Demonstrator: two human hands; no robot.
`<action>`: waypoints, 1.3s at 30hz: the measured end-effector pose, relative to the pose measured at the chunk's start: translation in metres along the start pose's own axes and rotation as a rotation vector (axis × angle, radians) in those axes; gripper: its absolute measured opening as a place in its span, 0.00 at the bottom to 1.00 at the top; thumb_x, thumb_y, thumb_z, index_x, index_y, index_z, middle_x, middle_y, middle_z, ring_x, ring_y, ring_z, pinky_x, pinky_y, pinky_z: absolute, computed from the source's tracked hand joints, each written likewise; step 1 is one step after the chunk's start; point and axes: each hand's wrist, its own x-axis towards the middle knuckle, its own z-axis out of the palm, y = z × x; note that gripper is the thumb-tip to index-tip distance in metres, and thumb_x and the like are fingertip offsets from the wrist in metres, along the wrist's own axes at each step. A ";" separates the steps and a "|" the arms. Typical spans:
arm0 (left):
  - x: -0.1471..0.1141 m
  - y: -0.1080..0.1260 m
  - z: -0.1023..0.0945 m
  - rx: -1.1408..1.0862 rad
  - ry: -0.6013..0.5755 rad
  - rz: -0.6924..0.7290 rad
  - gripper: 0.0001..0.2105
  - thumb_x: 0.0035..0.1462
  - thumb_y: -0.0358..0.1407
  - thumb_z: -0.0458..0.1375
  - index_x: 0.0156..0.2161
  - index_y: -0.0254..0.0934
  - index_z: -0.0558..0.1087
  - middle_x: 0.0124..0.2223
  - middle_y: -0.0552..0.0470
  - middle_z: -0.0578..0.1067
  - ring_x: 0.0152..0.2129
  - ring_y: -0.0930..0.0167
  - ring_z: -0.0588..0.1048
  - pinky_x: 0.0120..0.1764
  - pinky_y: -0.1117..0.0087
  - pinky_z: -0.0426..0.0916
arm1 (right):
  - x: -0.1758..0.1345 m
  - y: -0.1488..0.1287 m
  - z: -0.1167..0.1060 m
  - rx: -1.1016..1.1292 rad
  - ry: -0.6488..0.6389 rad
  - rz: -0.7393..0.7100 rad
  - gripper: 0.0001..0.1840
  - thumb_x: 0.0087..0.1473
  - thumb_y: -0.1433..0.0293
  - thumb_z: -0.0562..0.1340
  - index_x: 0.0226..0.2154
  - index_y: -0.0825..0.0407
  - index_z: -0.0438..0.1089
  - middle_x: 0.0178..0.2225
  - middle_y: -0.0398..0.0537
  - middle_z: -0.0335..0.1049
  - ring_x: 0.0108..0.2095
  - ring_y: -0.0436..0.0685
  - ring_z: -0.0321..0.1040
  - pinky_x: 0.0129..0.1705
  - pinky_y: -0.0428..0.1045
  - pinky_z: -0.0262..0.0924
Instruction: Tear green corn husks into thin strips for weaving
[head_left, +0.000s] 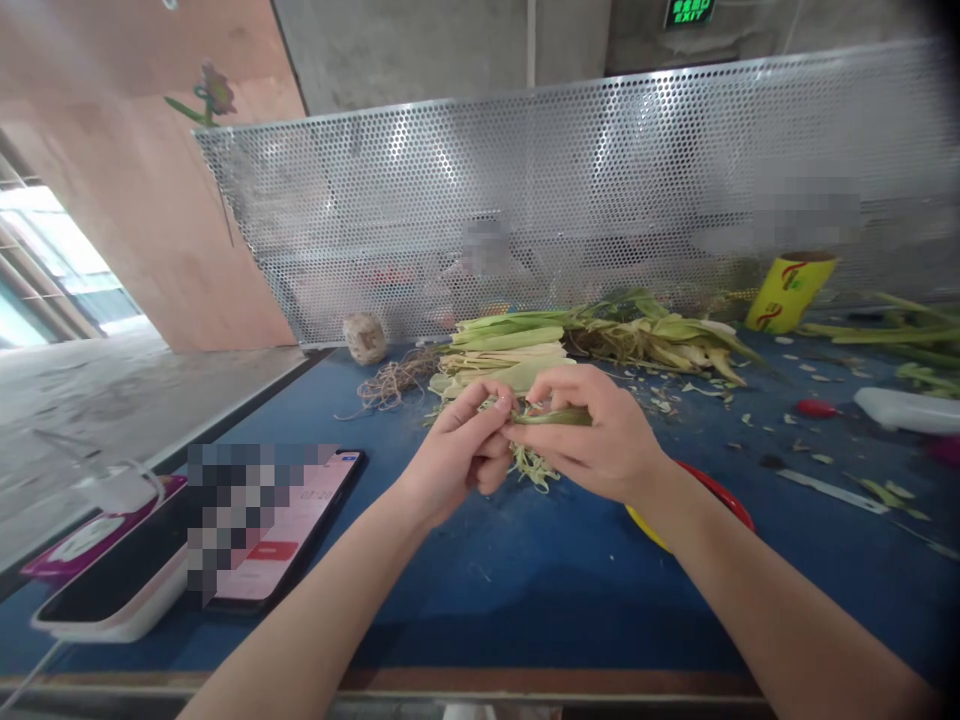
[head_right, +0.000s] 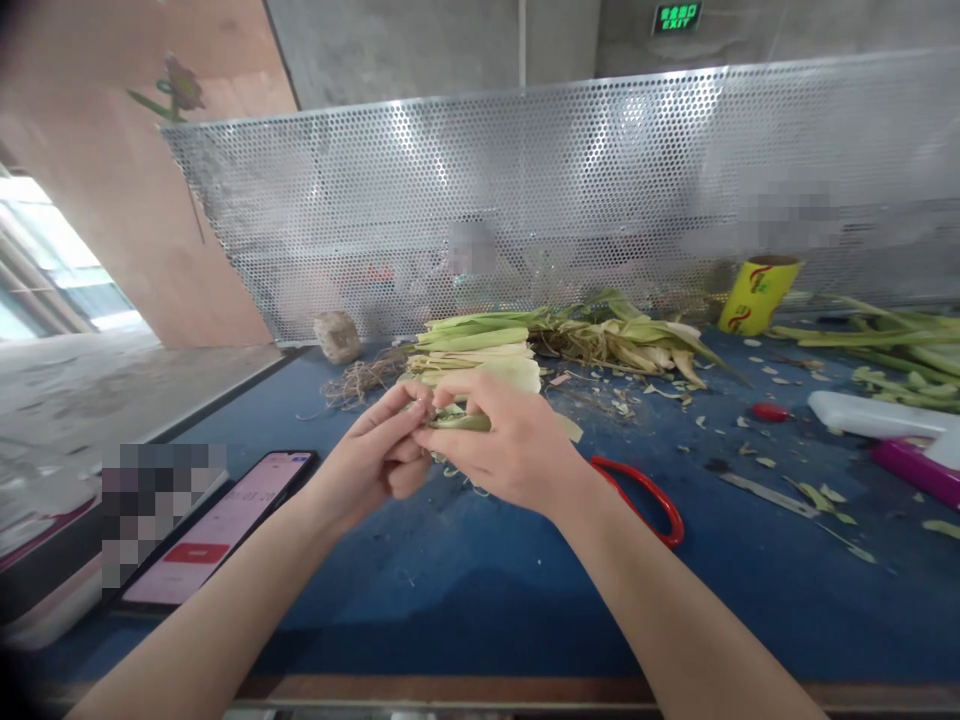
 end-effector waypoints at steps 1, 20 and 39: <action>0.000 0.000 0.000 -0.015 -0.026 -0.009 0.06 0.59 0.37 0.47 0.30 0.41 0.57 0.15 0.65 0.42 0.09 0.82 0.42 0.12 0.83 0.43 | 0.001 0.001 -0.001 -0.006 0.016 -0.077 0.05 0.51 0.67 0.58 0.30 0.44 0.70 0.36 0.44 0.63 0.24 0.47 0.55 0.26 0.47 0.51; 0.007 -0.006 -0.010 0.221 0.072 0.154 0.08 0.53 0.40 0.55 0.29 0.38 0.62 0.15 0.64 0.56 0.09 0.83 0.49 0.13 0.84 0.47 | 0.005 0.000 0.004 0.046 0.039 -0.170 0.05 0.52 0.70 0.58 0.29 0.49 0.69 0.40 0.45 0.52 0.27 0.46 0.54 0.30 0.48 0.56; 0.009 -0.011 -0.007 -0.058 0.284 0.057 0.08 0.50 0.36 0.58 0.29 0.38 0.61 0.15 0.65 0.52 0.10 0.83 0.48 0.14 0.83 0.45 | 0.013 -0.001 0.014 0.339 -0.157 0.056 0.07 0.52 0.75 0.57 0.24 0.52 0.61 0.29 0.41 0.50 0.27 0.46 0.52 0.28 0.44 0.51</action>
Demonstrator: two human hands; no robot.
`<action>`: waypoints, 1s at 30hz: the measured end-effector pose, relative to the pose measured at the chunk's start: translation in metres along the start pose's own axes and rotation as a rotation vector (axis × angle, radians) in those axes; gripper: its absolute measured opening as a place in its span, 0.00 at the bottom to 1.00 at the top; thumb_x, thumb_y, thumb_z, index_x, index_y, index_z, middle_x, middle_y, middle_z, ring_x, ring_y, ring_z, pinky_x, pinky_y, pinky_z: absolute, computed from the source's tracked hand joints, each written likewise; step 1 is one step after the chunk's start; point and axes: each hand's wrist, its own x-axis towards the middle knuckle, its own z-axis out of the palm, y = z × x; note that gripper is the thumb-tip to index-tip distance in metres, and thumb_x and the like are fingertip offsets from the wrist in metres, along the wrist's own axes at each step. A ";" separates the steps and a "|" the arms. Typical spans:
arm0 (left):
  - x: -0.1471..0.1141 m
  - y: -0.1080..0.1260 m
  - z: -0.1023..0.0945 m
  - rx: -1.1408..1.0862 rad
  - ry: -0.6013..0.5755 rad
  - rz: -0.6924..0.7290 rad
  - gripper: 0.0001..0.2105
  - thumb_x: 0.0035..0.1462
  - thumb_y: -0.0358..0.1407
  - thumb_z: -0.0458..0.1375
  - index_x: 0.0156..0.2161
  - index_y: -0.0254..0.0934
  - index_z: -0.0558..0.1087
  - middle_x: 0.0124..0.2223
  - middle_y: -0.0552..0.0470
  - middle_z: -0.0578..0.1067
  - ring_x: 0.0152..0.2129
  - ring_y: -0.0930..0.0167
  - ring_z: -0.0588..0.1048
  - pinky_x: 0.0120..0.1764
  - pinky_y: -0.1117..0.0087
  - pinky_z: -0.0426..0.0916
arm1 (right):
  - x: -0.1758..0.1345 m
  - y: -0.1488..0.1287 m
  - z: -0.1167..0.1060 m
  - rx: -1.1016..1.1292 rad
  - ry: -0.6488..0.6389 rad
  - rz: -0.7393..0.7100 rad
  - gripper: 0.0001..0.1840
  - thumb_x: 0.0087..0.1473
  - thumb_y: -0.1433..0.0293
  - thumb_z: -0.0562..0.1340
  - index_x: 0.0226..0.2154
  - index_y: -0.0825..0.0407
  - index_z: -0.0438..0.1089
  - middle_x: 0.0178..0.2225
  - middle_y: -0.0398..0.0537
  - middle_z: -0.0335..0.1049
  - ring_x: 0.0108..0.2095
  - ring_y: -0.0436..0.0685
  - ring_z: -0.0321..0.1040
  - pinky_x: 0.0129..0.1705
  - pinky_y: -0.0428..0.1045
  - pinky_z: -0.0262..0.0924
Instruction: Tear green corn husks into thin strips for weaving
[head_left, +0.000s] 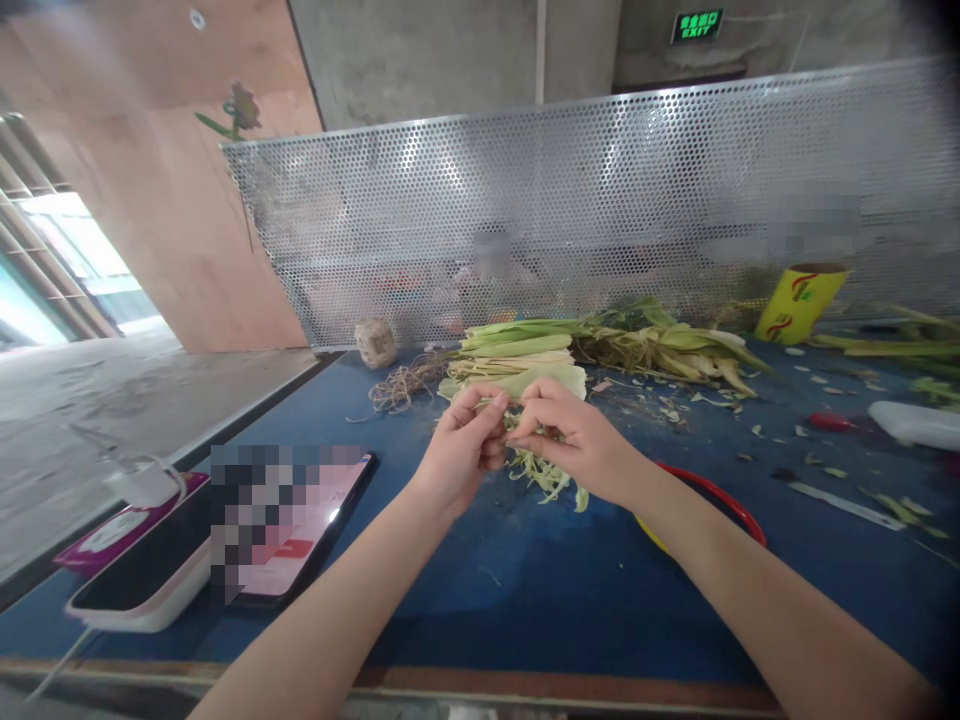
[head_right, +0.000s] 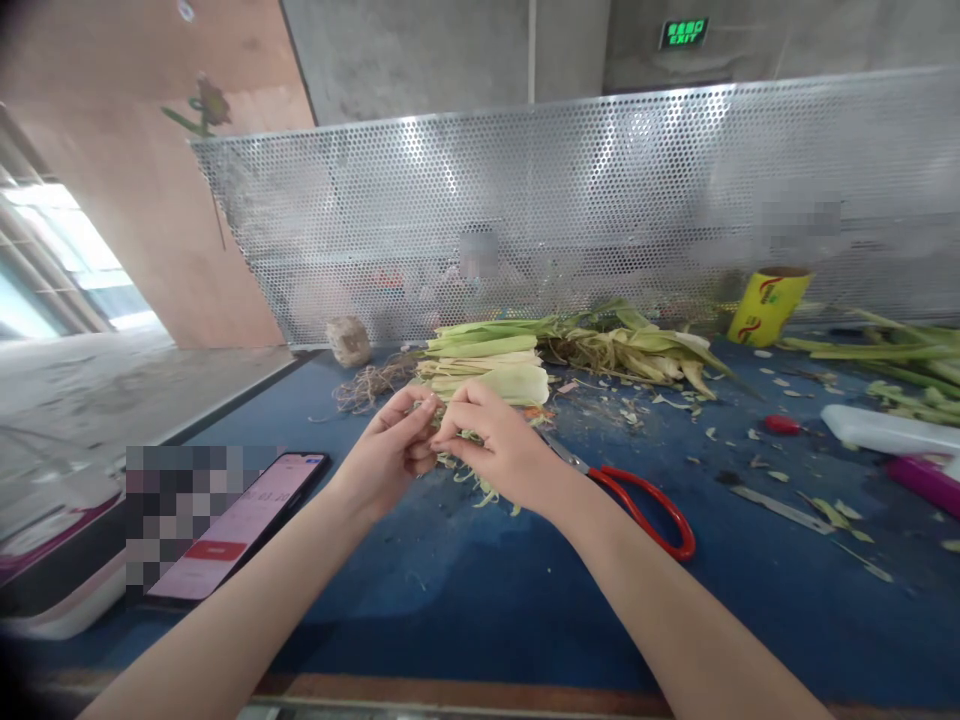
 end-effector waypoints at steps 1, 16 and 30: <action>0.000 0.000 0.000 -0.002 0.003 0.002 0.08 0.49 0.37 0.58 0.29 0.38 0.62 0.15 0.65 0.52 0.10 0.83 0.48 0.15 0.83 0.45 | 0.000 -0.001 0.000 0.010 -0.004 0.014 0.07 0.52 0.75 0.57 0.24 0.52 0.61 0.29 0.41 0.50 0.26 0.46 0.52 0.28 0.44 0.51; 0.010 0.004 -0.008 0.496 -0.012 0.549 0.03 0.49 0.33 0.58 0.27 0.35 0.70 0.34 0.51 0.71 0.34 0.73 0.69 0.37 0.73 0.65 | 0.006 0.000 -0.001 0.330 0.239 0.299 0.07 0.45 0.67 0.62 0.22 0.54 0.67 0.38 0.47 0.60 0.36 0.50 0.61 0.38 0.48 0.56; -0.009 0.012 -0.004 0.794 0.009 0.959 0.11 0.44 0.23 0.60 0.32 0.42 0.75 0.30 0.51 0.76 0.29 0.70 0.73 0.36 0.67 0.68 | 0.000 -0.011 -0.022 0.662 0.122 0.381 0.10 0.40 0.66 0.67 0.20 0.55 0.68 0.31 0.44 0.67 0.18 0.41 0.54 0.20 0.43 0.49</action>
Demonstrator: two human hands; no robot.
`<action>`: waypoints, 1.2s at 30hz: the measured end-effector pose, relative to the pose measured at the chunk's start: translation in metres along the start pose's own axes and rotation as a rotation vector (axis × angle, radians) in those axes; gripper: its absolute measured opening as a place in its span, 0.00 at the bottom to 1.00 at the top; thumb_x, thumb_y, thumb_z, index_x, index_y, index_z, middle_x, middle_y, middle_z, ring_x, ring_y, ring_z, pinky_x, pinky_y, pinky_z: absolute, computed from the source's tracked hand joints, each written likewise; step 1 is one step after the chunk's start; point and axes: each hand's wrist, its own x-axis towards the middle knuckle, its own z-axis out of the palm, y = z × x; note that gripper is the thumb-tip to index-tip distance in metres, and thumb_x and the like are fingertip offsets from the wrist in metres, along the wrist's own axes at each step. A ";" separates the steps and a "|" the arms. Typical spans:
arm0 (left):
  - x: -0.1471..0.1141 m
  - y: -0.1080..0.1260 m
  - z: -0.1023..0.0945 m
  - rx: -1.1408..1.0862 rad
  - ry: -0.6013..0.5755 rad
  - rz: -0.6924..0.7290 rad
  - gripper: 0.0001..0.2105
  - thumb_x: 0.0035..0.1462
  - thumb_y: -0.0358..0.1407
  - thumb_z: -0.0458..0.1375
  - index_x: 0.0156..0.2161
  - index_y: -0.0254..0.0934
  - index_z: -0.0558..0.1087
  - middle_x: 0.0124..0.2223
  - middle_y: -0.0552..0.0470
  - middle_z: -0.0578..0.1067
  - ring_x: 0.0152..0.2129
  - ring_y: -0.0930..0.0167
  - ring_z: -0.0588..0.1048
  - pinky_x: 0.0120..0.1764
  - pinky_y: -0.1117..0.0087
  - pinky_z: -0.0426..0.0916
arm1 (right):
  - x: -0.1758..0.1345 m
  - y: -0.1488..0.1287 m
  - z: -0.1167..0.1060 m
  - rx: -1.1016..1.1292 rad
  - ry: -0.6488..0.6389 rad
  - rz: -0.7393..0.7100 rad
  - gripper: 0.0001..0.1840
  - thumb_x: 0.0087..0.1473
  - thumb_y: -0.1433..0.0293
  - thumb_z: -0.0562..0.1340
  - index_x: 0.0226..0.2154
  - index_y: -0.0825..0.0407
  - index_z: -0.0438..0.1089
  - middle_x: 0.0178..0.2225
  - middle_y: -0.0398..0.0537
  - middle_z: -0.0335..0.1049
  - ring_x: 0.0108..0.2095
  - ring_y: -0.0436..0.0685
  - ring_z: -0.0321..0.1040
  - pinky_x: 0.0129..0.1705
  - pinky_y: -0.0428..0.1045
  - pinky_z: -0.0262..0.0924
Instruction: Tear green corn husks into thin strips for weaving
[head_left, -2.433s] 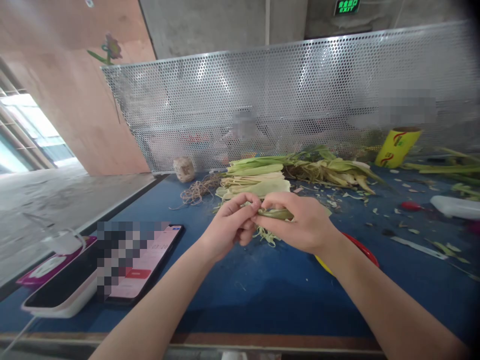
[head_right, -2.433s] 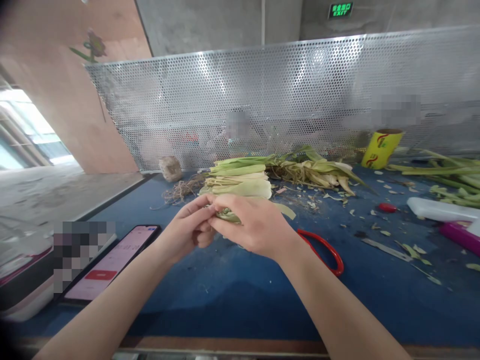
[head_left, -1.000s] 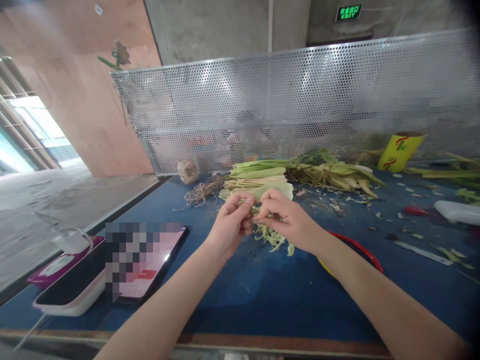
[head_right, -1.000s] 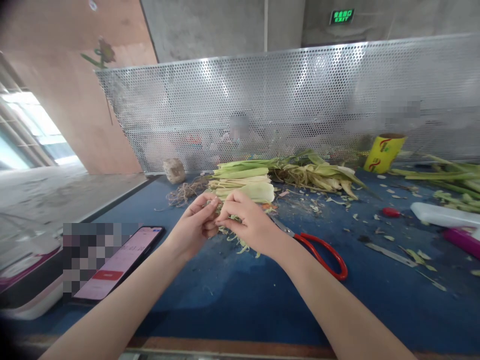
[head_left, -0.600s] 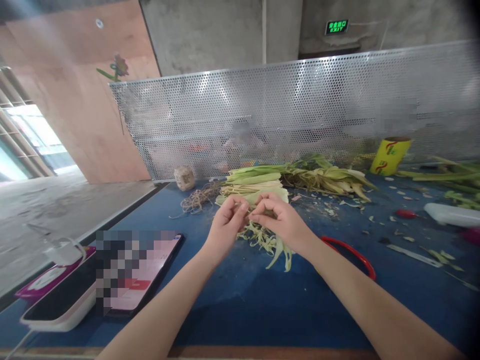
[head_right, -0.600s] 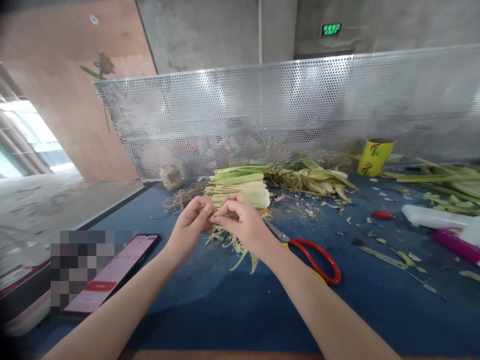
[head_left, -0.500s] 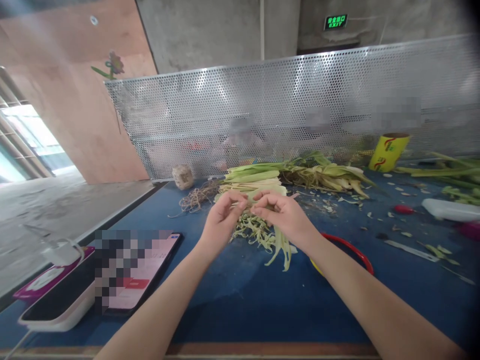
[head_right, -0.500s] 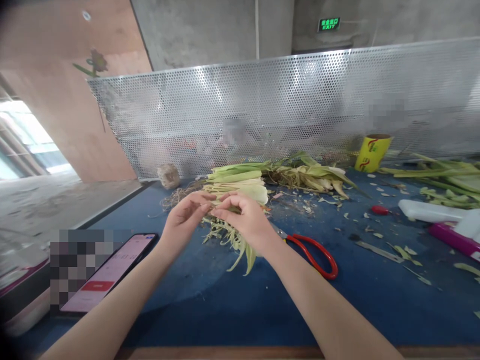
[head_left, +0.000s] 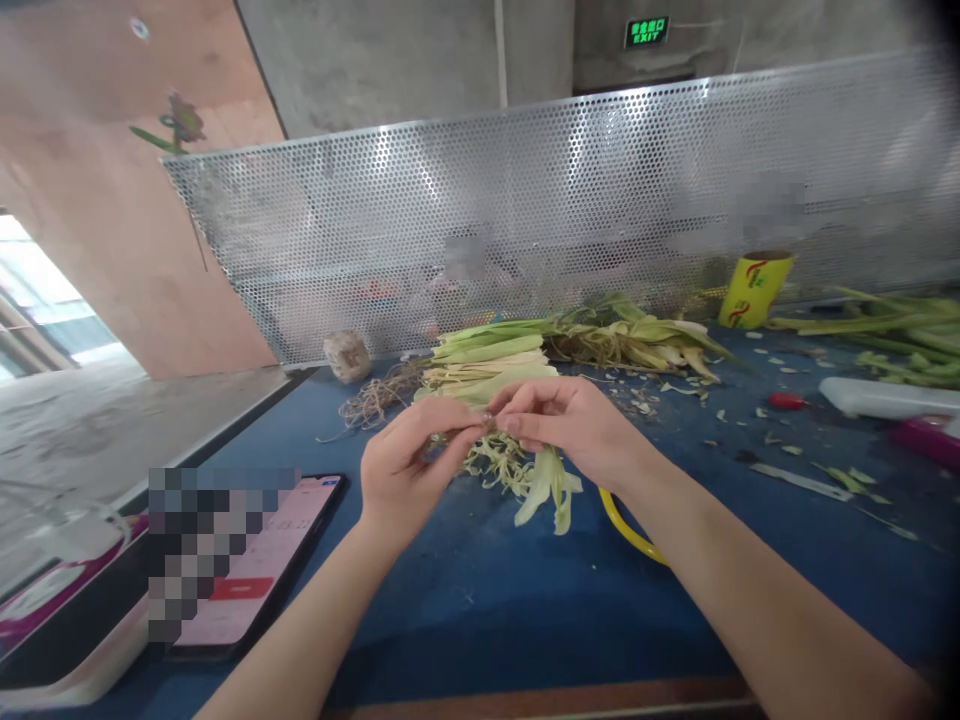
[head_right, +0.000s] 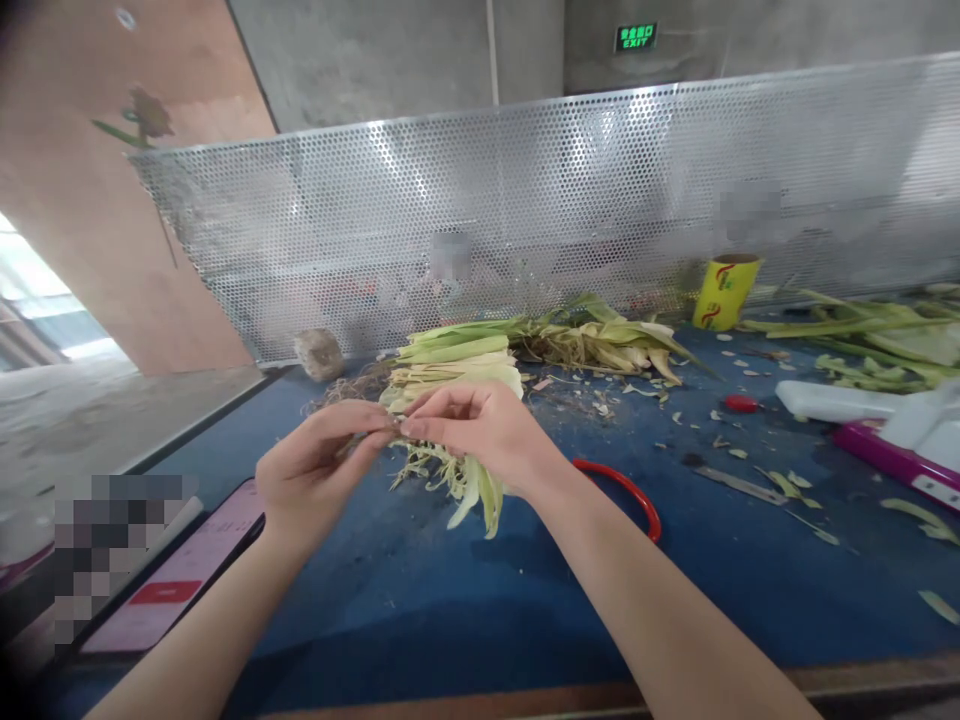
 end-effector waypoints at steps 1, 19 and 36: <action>0.000 0.001 0.001 -0.021 0.014 -0.033 0.11 0.44 0.24 0.60 0.32 0.42 0.75 0.30 0.52 0.76 0.29 0.70 0.73 0.35 0.68 0.68 | 0.000 0.000 0.000 -0.013 0.004 0.005 0.11 0.40 0.65 0.66 0.20 0.55 0.68 0.28 0.43 0.67 0.18 0.42 0.53 0.20 0.44 0.49; 0.009 -0.001 -0.007 0.059 -0.448 0.213 0.18 0.46 0.24 0.59 0.42 0.48 0.74 0.29 0.53 0.77 0.31 0.68 0.67 0.38 0.65 0.64 | -0.002 0.000 -0.018 -0.272 -0.359 0.211 0.10 0.42 0.63 0.65 0.22 0.51 0.68 0.27 0.42 0.65 0.29 0.48 0.61 0.31 0.45 0.56; 0.010 -0.002 -0.005 0.295 -0.229 0.403 0.10 0.46 0.23 0.60 0.33 0.38 0.73 0.28 0.52 0.76 0.30 0.70 0.70 0.37 0.65 0.67 | -0.004 -0.010 -0.018 -0.359 -0.273 0.212 0.15 0.45 0.60 0.63 0.34 0.53 0.71 0.32 0.47 0.69 0.32 0.50 0.64 0.35 0.46 0.59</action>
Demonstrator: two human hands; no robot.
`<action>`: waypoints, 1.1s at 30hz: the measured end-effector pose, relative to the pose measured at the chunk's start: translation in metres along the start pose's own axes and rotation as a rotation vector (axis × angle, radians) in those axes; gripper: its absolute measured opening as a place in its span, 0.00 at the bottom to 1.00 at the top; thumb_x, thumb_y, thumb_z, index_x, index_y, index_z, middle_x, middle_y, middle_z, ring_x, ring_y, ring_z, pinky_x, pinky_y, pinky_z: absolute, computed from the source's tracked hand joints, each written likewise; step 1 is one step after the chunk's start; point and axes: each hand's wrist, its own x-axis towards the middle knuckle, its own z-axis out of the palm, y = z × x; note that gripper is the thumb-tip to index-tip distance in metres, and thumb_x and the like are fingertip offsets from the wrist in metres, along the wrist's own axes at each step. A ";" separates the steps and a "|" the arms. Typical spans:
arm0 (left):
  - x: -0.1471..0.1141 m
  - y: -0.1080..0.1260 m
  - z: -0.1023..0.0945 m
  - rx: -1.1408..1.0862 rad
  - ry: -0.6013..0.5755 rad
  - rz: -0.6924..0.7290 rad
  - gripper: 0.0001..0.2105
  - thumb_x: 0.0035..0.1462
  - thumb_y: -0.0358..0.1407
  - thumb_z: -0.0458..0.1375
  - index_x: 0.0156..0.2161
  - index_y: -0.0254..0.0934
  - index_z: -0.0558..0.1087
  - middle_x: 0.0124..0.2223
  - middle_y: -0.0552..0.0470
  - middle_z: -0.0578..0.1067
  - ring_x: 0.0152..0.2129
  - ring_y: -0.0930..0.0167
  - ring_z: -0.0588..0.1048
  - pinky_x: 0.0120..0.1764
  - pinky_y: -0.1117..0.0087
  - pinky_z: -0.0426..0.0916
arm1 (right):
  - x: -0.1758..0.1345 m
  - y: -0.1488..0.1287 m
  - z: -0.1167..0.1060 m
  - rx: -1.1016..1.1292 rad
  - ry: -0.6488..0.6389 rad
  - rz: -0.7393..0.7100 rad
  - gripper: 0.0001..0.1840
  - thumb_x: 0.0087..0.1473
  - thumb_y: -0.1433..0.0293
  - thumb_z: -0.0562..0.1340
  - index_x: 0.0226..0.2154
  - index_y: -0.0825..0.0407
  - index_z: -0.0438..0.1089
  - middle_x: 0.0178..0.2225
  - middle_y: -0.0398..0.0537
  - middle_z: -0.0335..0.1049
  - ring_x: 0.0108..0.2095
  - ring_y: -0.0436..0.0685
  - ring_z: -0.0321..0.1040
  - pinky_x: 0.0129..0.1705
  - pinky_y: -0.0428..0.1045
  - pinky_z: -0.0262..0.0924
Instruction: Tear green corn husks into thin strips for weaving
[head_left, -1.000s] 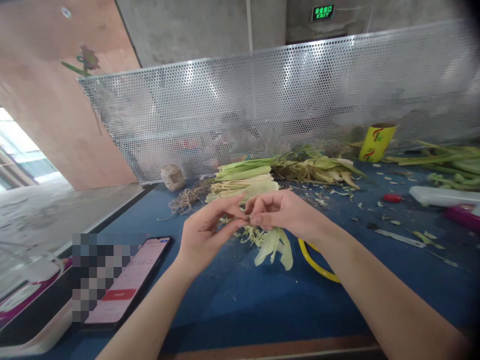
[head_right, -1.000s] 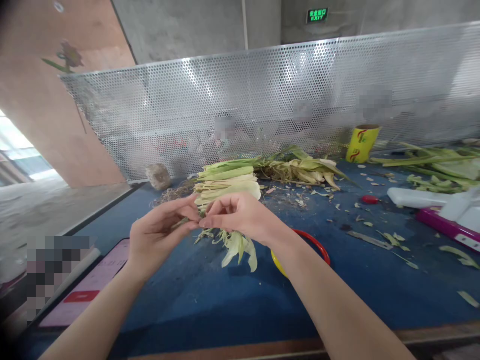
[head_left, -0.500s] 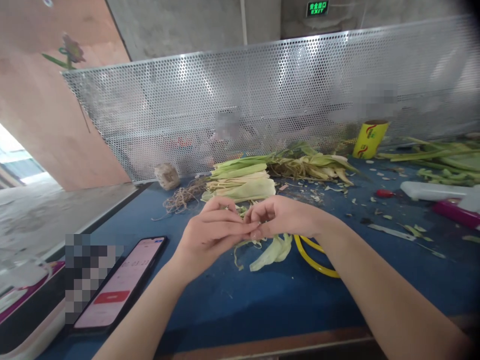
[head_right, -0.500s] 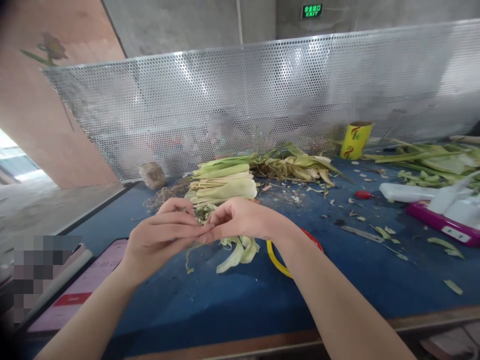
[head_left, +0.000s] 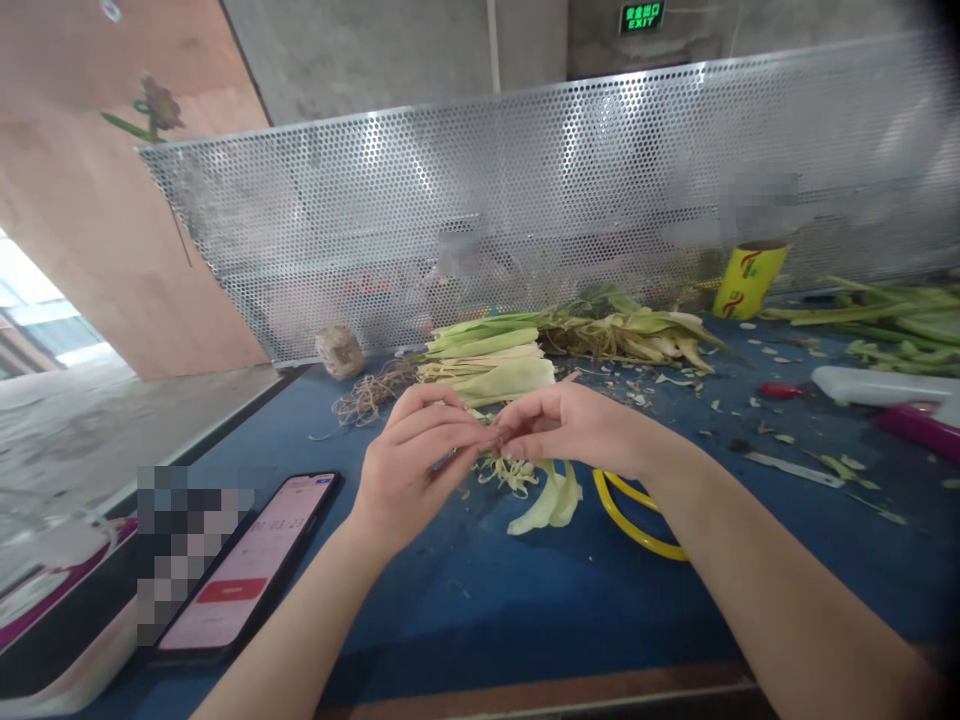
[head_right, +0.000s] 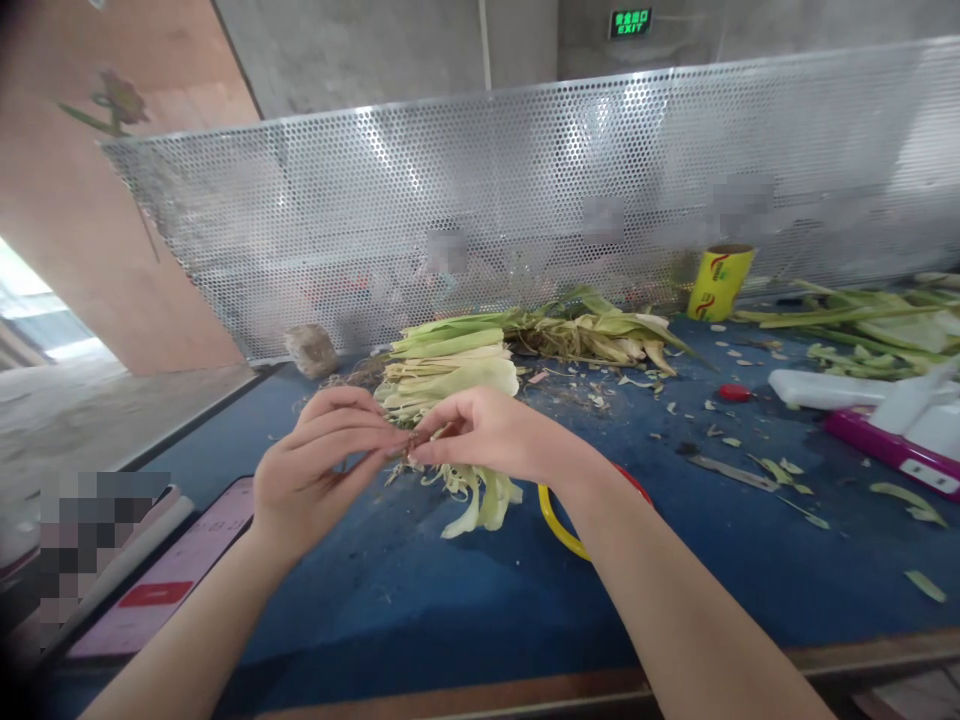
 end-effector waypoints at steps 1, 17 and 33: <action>0.000 0.000 0.001 0.013 0.014 0.001 0.10 0.45 0.23 0.60 0.33 0.38 0.73 0.28 0.52 0.76 0.30 0.70 0.70 0.37 0.64 0.68 | 0.000 0.000 0.000 -0.009 0.039 -0.003 0.15 0.45 0.60 0.62 0.33 0.53 0.71 0.32 0.47 0.69 0.32 0.50 0.65 0.35 0.46 0.59; 0.000 -0.001 -0.004 -0.073 -0.080 0.101 0.16 0.44 0.28 0.63 0.41 0.40 0.71 0.28 0.53 0.76 0.31 0.70 0.66 0.36 0.67 0.65 | -0.002 0.005 -0.003 -0.002 -0.176 0.035 0.08 0.49 0.68 0.60 0.34 0.52 0.70 0.31 0.44 0.70 0.34 0.49 0.66 0.36 0.44 0.60; -0.005 -0.004 -0.003 -0.531 -0.024 -0.213 0.21 0.42 0.29 0.64 0.44 0.42 0.71 0.33 0.49 0.75 0.34 0.67 0.69 0.38 0.63 0.65 | -0.005 0.001 -0.002 0.226 -0.129 -0.058 0.07 0.44 0.69 0.64 0.29 0.55 0.70 0.28 0.44 0.70 0.30 0.48 0.66 0.35 0.45 0.61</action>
